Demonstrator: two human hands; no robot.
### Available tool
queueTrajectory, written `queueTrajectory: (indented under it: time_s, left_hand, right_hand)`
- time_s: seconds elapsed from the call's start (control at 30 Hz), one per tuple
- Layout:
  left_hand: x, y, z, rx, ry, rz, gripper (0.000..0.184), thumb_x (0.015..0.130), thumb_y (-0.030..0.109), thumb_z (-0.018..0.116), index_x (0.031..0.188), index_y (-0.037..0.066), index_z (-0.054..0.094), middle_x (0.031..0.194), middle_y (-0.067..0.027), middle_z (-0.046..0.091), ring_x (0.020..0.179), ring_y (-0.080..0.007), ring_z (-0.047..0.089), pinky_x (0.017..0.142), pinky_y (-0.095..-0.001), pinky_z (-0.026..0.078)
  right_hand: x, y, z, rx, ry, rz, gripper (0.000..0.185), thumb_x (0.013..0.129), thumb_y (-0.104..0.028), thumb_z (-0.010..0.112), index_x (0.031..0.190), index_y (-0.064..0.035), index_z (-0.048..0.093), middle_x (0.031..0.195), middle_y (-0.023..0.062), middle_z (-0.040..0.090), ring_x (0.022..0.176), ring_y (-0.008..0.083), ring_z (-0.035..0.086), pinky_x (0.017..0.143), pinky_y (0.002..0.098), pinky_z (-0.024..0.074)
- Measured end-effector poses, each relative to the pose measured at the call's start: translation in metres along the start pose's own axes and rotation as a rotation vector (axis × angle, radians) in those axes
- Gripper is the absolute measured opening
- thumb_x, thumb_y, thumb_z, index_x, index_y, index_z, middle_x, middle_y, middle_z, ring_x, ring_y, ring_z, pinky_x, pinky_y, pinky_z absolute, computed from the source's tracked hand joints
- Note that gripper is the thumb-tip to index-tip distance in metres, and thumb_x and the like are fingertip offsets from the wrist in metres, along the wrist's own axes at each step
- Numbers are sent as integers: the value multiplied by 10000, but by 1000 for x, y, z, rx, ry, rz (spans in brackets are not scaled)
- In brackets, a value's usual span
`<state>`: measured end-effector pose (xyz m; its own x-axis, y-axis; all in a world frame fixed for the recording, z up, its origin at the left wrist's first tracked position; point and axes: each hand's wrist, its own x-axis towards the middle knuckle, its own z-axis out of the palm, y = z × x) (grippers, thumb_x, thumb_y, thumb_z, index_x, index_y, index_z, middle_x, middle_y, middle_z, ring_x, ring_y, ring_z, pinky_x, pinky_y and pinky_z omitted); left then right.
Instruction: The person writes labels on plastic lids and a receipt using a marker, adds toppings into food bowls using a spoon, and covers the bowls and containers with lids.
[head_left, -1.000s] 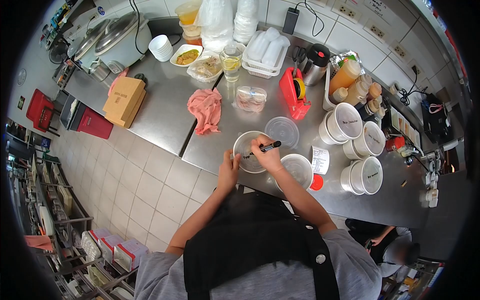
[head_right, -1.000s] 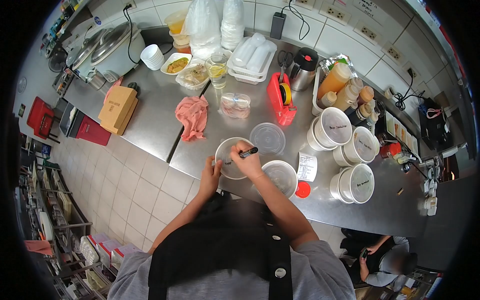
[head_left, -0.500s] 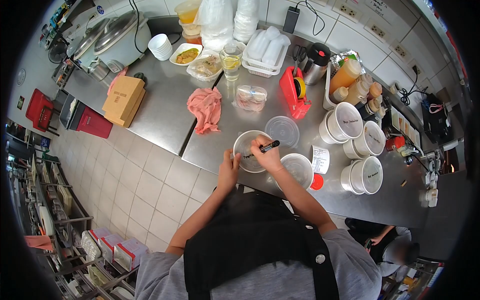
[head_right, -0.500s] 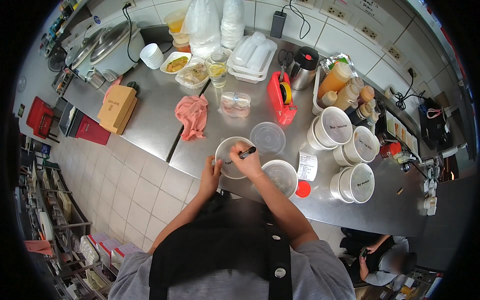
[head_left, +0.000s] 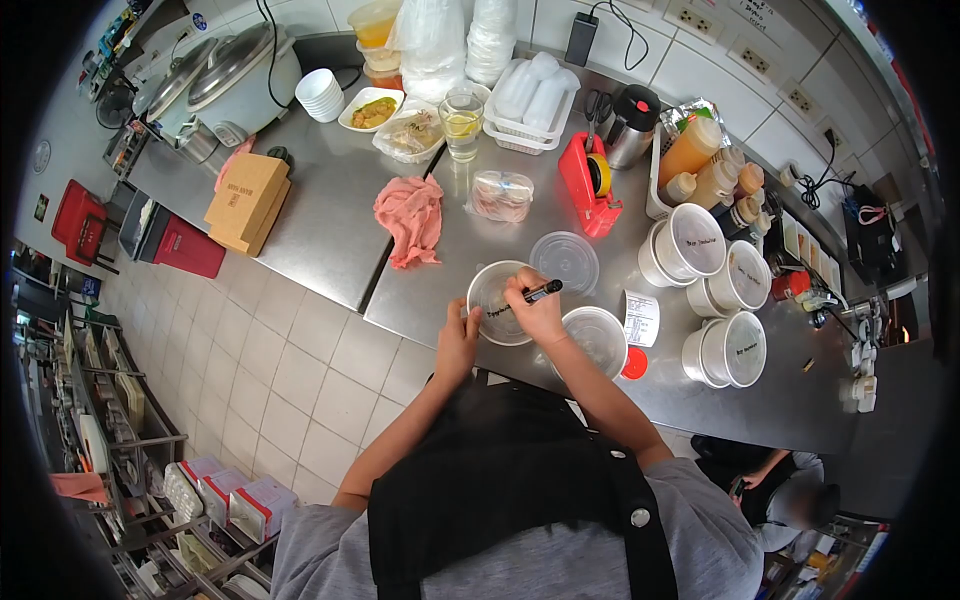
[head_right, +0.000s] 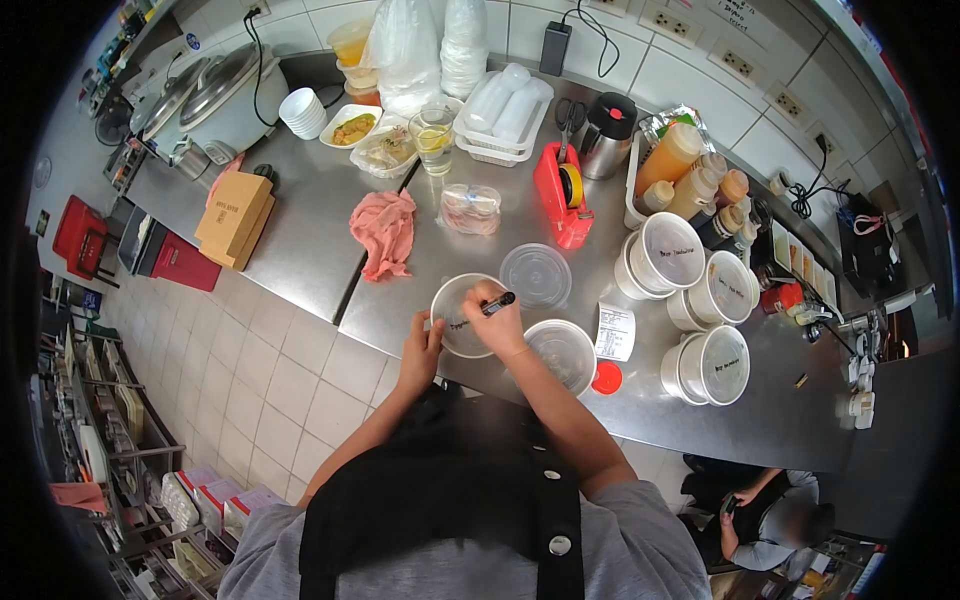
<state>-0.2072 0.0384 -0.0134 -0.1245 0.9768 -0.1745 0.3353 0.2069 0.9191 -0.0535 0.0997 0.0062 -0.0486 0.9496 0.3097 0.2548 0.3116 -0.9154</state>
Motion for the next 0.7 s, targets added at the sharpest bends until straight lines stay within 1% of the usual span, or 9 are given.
queueTrajectory:
  time_s: [0.1, 0.17, 0.3, 0.37, 0.5, 0.57, 0.6, 0.67, 0.7]
  left_hand:
    - [0, -2, 0, 12, 0, 3, 406, 1009, 360, 487, 1216, 13, 460, 643, -103, 586, 575, -173, 540, 551, -337, 423]
    - [0, -2, 0, 20, -2, -2, 408, 1009, 361, 487, 1218, 12, 460, 645, -100, 585, 577, -170, 536, 554, -335, 422]
    - [0, -1, 0, 6, 1, 0, 411, 1009, 364, 488, 1220, 13, 461, 646, -98, 583, 579, -169, 534, 557, -334, 422]
    - [0, 0, 0, 10, 4, 11, 403, 1003, 354, 495, 1219, 15, 460, 678, -171, 634, 602, -308, 629, 573, -418, 448]
    - [1, -2, 0, 17, 2, 6, 400, 1002, 352, 496, 1217, 17, 461, 677, -172, 632, 597, -310, 625, 572, -422, 447]
    - [1, -4, 1, 21, 10, 12, 396, 1002, 351, 495, 1216, 19, 461, 676, -174, 631, 598, -316, 624, 574, -426, 449]
    - [0, -4, 1, 20, 9, 14, 396, 1002, 351, 495, 1216, 19, 461, 676, -174, 631, 598, -316, 624, 574, -426, 449]
    - [2, -5, 1, 28, 5, 25, 400, 1003, 352, 491, 1221, 18, 459, 684, -180, 633, 608, -326, 630, 581, -431, 454]
    - [3, -4, 1, 26, 10, 27, 400, 1003, 352, 491, 1221, 18, 459, 684, -180, 633, 608, -326, 630, 581, -431, 454]
  right_hand:
    - [0, 0, 0, -5, 9, 33, 285, 797, -22, 602, 632, -17, 370, 588, 51, 406, 547, 129, 377, 515, 324, 332]
    - [1, 3, 0, 17, 75, -67, 248, 799, -47, 604, 657, -4, 405, 584, 99, 415, 531, 192, 392, 517, 365, 352]
    - [2, 2, 0, 1, 85, 2, 250, 796, -43, 602, 661, -3, 395, 585, 92, 392, 540, 180, 388, 521, 358, 349]
    - [1, 5, -1, -20, 42, 24, 248, 795, -36, 596, 662, -2, 390, 587, 91, 387, 543, 183, 387, 524, 354, 347]
    - [2, -1, -1, 14, 45, -18, 253, 792, -30, 597, 657, -1, 384, 583, 94, 379, 540, 182, 380, 520, 352, 342]
    - [2, -4, 0, 32, 79, 45, 275, 800, -27, 594, 643, -7, 369, 577, 76, 366, 542, 158, 357, 512, 343, 326]
    - [1, 1, -1, 31, 80, 44, 275, 800, -27, 594, 643, -7, 369, 577, 76, 366, 542, 158, 357, 512, 343, 326]
    - [3, 16, -6, 138, 126, 147, 288, 818, -38, 589, 640, -18, 364, 576, 45, 361, 549, 127, 342, 506, 334, 311]
    - [5, 14, -13, 138, 75, 128, 307, 838, -56, 593, 638, -25, 362, 578, 24, 356, 559, 108, 333, 508, 326, 305]
